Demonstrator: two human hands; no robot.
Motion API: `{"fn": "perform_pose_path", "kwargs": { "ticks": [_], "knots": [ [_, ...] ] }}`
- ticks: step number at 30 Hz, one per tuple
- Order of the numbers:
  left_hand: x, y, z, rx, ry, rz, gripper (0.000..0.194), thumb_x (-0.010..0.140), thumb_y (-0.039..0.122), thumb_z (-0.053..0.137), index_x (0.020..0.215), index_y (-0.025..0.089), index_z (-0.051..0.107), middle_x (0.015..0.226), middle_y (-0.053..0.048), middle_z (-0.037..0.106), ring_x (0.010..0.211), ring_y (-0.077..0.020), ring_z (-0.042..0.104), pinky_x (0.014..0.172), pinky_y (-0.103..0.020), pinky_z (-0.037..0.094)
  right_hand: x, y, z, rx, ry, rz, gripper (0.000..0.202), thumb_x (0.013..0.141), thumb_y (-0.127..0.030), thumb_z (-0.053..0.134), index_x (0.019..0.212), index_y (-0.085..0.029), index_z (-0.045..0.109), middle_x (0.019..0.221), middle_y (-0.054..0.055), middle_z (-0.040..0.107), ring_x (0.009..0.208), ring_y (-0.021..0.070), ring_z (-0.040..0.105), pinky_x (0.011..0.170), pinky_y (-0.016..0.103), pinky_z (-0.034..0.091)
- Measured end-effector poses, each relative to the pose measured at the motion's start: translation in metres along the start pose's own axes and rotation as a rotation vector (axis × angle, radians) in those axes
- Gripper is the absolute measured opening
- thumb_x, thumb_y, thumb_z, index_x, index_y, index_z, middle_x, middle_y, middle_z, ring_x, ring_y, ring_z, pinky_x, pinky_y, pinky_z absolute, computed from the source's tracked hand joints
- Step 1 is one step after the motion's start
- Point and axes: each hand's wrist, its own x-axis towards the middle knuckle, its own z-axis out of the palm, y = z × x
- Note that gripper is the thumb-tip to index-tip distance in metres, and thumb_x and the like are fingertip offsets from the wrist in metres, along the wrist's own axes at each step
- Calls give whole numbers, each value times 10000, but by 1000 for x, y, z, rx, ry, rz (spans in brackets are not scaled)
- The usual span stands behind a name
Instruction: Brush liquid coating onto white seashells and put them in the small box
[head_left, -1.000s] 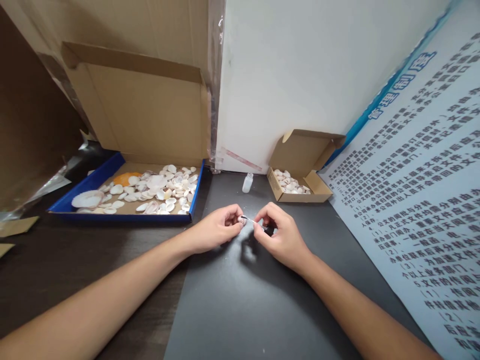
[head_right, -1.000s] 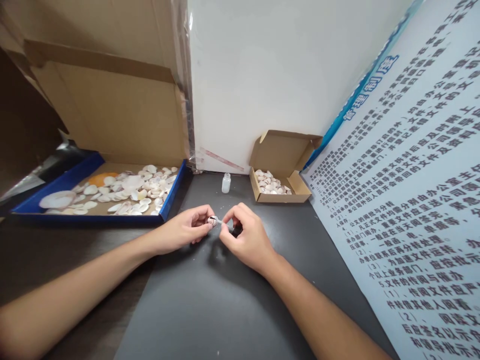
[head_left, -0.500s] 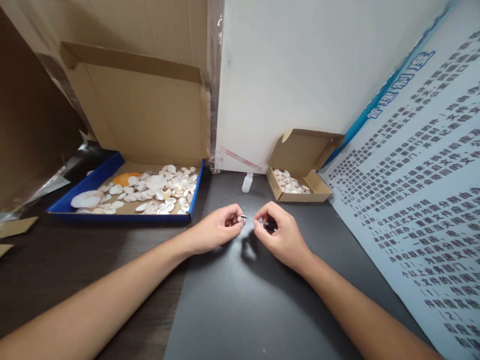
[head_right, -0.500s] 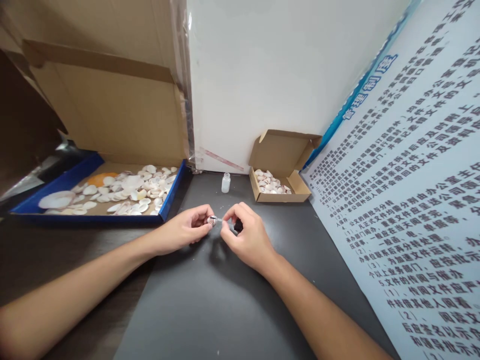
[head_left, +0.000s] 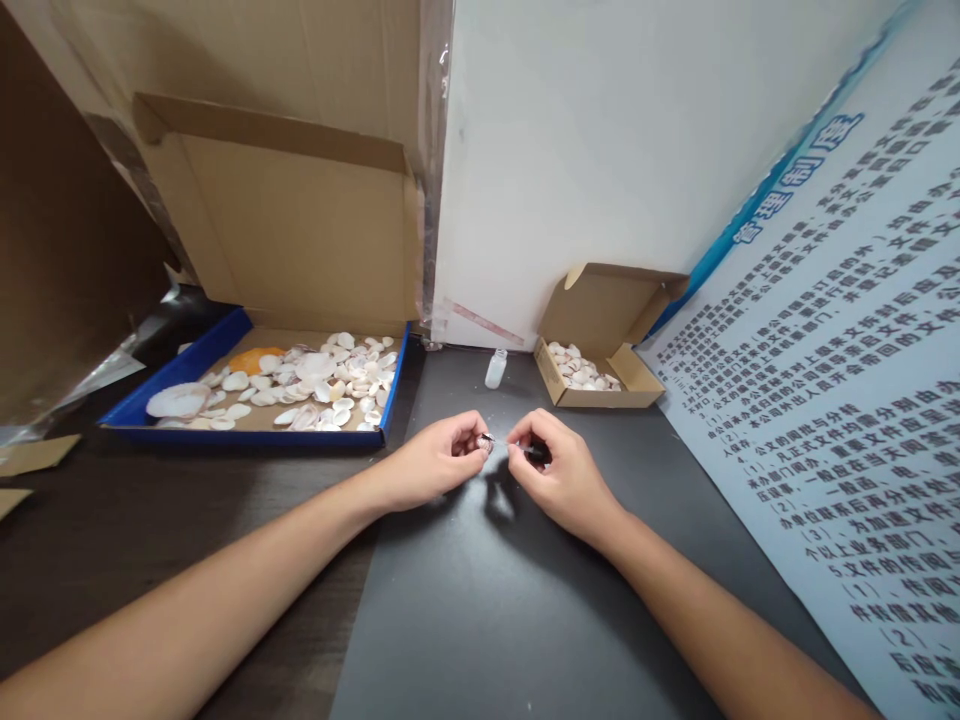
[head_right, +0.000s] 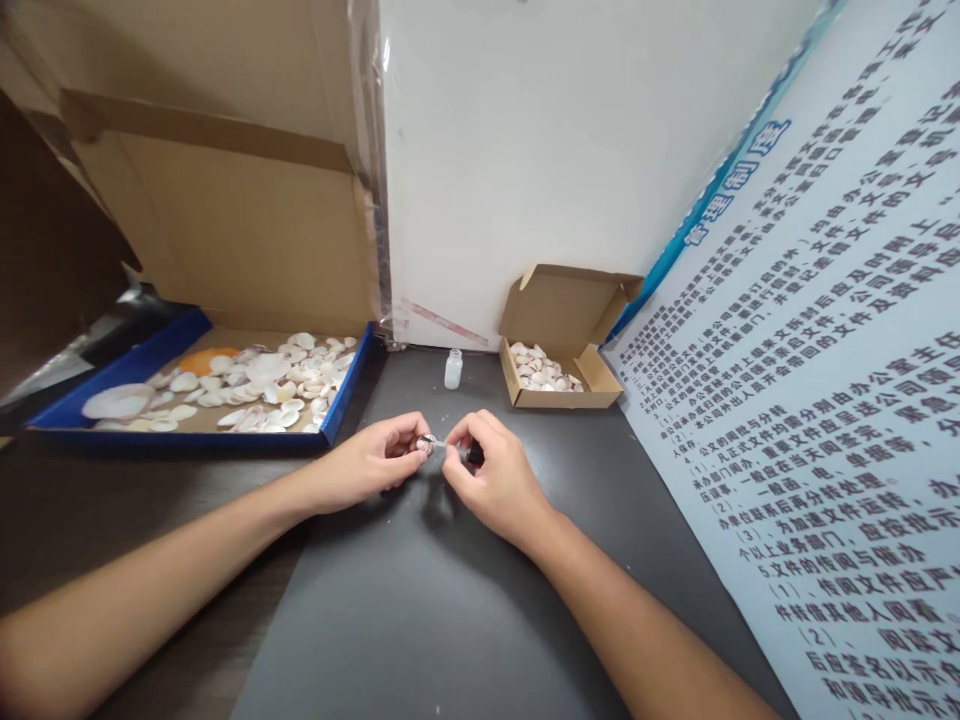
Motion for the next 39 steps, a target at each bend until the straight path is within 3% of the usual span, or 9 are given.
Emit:
{"fn": "perform_pose_path", "kwargs": {
  "ticks": [7,12,24,39],
  "knots": [
    [1,1,0,-12,15,10,264,851,432,558,806,204,430,616,85,389,512,-67,325,459,-182,294,1,1,-3,-66,43,63,85,762,-120,561,734,-200,549,723,-13,527,652,141,513,578,245,382],
    [1,-1,-1,-13,10,20,262,846,428,564,811,205,430,607,87,399,506,-69,344,463,-185,310,1,-3,-4,-18,53,-7,82,783,-123,548,746,-196,553,715,-15,511,652,138,507,600,247,398],
    [0,1,-2,5,2,41,200,838,367,560,811,202,449,636,81,405,523,-75,354,477,-194,312,0,-5,-2,-1,40,0,112,797,-158,541,695,-202,531,657,-15,543,600,133,508,565,238,393],
    [1,3,-2,37,7,60,138,858,303,521,799,196,456,617,89,387,496,-66,331,467,-193,300,-1,-7,-4,-23,45,107,144,830,-234,542,691,-198,535,579,-43,486,526,111,446,522,223,341]
  ]
}}
